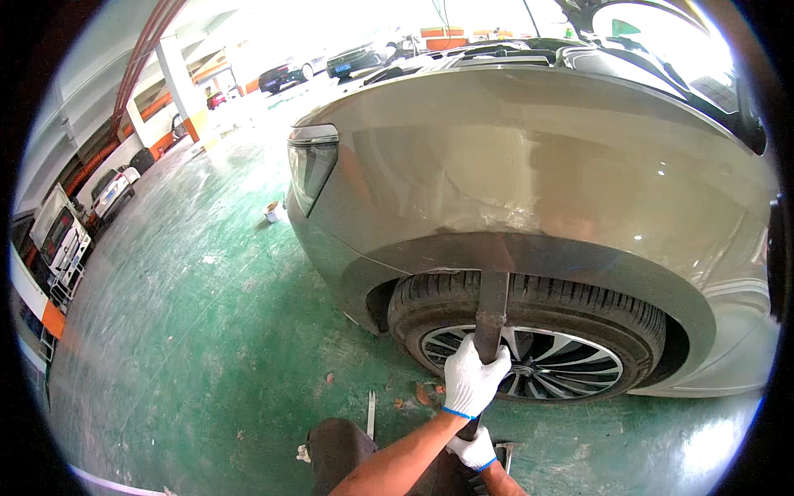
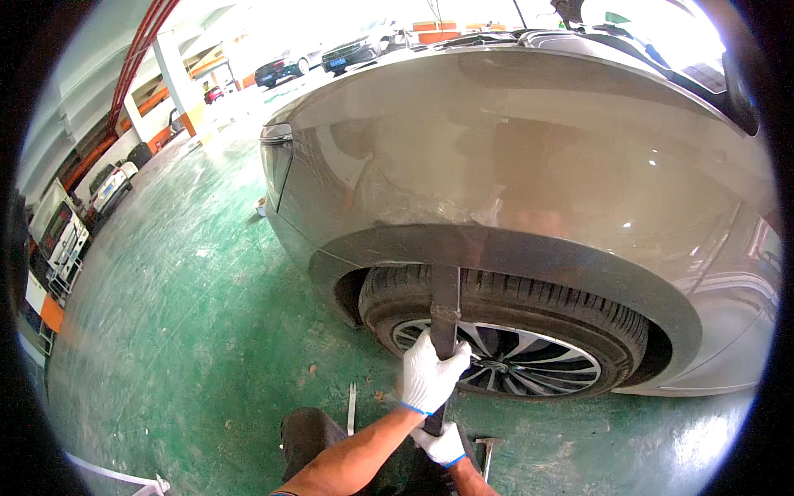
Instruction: The person kneels by the rear wheel of a car and uses a metal bar as a lever against the tire to push the fender inward. They repeatedly tap the bar with a hammer to adjust the panel's shape.
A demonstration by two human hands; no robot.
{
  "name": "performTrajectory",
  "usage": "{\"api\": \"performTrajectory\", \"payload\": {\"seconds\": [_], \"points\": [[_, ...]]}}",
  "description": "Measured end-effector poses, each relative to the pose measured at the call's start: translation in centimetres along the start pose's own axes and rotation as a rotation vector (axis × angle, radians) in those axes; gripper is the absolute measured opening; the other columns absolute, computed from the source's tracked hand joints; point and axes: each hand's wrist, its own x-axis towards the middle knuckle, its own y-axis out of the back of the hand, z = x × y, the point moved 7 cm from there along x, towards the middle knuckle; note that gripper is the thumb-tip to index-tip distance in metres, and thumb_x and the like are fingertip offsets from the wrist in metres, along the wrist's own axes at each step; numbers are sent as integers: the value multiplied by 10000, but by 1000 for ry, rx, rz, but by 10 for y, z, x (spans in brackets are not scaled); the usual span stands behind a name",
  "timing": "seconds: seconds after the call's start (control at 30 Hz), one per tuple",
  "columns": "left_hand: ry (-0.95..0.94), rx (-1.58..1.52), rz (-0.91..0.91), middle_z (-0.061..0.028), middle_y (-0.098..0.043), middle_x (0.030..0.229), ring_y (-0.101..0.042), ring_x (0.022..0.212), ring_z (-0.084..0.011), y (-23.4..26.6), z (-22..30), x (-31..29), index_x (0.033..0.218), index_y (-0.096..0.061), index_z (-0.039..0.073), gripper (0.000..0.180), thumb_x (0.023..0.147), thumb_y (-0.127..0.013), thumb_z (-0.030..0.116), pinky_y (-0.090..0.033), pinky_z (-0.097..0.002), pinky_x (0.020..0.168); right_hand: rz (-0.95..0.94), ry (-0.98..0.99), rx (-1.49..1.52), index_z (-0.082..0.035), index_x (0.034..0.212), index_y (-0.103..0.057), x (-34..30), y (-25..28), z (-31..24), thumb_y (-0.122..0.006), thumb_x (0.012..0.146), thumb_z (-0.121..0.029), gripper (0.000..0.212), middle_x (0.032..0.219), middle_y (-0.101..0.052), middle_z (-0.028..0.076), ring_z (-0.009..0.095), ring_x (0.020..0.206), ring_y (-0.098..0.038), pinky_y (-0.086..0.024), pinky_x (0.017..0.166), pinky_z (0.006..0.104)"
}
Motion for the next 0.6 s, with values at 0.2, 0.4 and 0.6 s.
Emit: {"api": "performTrajectory", "payload": {"seconds": [0.2,0.4,0.6], "points": [[19,-106,-28,-136,-721,762,-727,711,-256,-7,-9,0,907,-652,18,268,835,-771,247,-557,-367,659,22,-7,-21,-38,852,-743,-9,7,-15,-778,873,-152,121,689,-693,18,106,608,-638,-513,565,296],[-7,-74,14,-157,-729,776,-743,726,-290,-5,0,1,905,-657,12,283,829,-772,260,-565,-376,663,13,22,-22,-45,854,-734,-3,13,-22,-768,873,-137,99,670,-678,11,105,589,-630,-504,550,296],[-65,-53,47,-162,-734,780,-747,737,-306,-9,-7,3,947,-674,9,290,830,-773,256,-569,-382,668,-24,291,-200,-36,993,-727,17,24,-3,-773,835,-117,183,870,-754,60,159,808,-707,-563,731,357]]}}
